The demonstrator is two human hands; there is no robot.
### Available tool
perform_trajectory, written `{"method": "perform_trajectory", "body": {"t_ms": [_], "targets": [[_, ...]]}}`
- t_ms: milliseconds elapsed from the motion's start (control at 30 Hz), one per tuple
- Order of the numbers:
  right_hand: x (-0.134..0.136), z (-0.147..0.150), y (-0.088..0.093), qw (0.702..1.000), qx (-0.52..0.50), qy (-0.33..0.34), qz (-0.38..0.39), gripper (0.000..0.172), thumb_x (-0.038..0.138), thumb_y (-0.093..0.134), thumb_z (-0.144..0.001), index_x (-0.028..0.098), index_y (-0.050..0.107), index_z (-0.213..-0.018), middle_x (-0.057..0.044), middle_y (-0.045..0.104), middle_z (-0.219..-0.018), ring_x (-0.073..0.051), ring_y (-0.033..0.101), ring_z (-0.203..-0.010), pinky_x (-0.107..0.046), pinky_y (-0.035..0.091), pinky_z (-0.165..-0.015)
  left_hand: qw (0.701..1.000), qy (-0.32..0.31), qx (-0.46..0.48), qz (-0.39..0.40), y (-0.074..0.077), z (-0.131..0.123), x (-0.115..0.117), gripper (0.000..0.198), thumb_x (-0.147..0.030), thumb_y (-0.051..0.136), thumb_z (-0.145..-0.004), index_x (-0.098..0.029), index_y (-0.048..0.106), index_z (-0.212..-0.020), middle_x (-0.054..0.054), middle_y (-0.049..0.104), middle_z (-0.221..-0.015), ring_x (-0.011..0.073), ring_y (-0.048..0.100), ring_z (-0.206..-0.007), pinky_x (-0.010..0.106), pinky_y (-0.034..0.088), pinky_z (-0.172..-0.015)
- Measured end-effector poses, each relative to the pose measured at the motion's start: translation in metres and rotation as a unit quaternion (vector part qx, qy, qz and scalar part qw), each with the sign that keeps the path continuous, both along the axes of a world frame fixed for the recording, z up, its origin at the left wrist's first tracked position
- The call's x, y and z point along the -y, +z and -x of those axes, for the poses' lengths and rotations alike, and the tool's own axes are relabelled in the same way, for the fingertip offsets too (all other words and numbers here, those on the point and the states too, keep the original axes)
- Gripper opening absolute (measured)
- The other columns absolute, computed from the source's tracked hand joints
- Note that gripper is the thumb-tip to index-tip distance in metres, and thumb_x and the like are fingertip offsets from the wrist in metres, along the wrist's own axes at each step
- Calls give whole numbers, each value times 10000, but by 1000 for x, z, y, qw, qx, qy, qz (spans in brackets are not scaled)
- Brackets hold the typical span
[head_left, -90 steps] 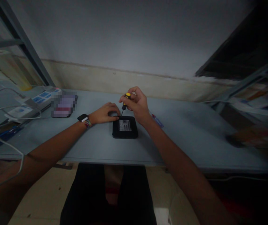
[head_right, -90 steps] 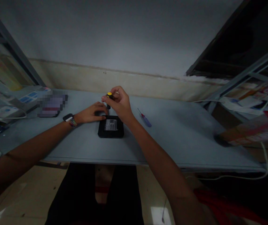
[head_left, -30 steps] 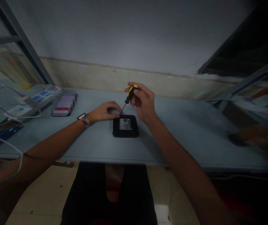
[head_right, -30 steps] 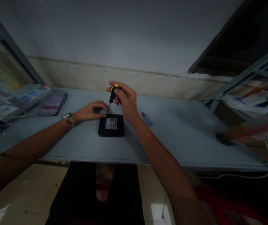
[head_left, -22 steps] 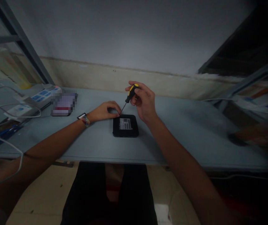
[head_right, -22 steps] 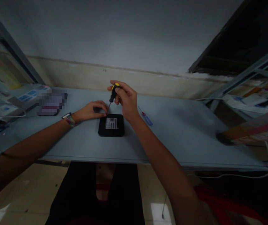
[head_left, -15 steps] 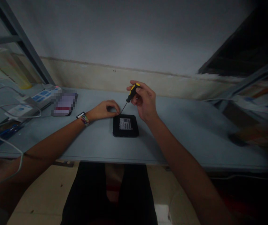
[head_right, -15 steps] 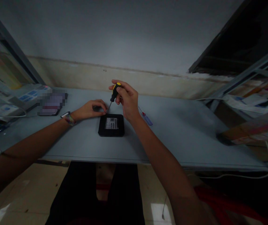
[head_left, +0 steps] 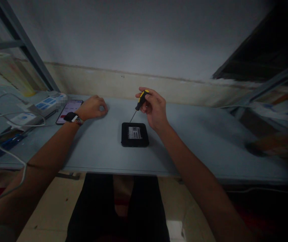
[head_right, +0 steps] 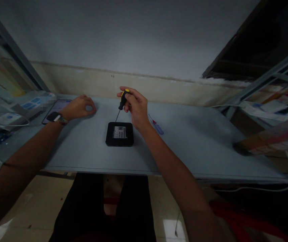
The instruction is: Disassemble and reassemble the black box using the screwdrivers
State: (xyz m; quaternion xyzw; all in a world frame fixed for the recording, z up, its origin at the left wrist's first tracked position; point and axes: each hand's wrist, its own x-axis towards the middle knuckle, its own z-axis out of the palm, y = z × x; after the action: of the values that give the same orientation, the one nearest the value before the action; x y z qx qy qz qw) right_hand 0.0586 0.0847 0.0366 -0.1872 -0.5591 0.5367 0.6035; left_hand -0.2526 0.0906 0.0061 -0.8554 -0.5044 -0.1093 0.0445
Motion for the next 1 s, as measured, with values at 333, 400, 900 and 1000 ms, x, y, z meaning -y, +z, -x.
{"method": "perform_trajectory", "body": {"t_ms": [333, 400, 900, 1000], "targets": [[0, 0, 2, 1000, 15, -12, 10, 291, 442, 795, -843, 256, 831, -1064, -15, 844, -986, -47, 444, -501, -218, 352, -456, 1000, 23, 7, 7, 7, 4, 5, 352, -382, 587, -872, -215, 863, -1013, 87, 804, -1080, 286, 697, -1114, 405, 481, -1104], [0, 0, 1, 1000, 13, -7, 12, 279, 428, 795, -842, 254, 833, -1057, -10, 840, -961, -47, 445, -498, -215, 350, -455, 999, 26, 13, 14, 8, 3, 6, 344, -367, 583, -873, -220, 857, -1020, 80, 805, -1092, 275, 709, -1121, 397, 479, -1119], [-1, 0, -1, 1000, 18, -2, 19, 252, 412, 791, -865, 248, 824, -1054, -8, 825, -951, -50, 449, -499, -216, 338, -438, 991, 69, 1, 117, 18, 6, 10, 388, -344, 553, -879, -193, 850, -1078, 80, 851, -1096, 246, 775, -1036, 317, 517, -954], [-1, 0, -2, 999, 26, -5, 18, 277, 441, 787, -876, 247, 815, -1073, -12, 824, -969, -51, 444, -509, -218, 340, -445, 990, 65, -1, 122, 19, 5, 11, 366, -324, 540, -868, -183, 840, -1025, 77, 844, -1034, 235, 772, -988, 313, 516, -924]]}}
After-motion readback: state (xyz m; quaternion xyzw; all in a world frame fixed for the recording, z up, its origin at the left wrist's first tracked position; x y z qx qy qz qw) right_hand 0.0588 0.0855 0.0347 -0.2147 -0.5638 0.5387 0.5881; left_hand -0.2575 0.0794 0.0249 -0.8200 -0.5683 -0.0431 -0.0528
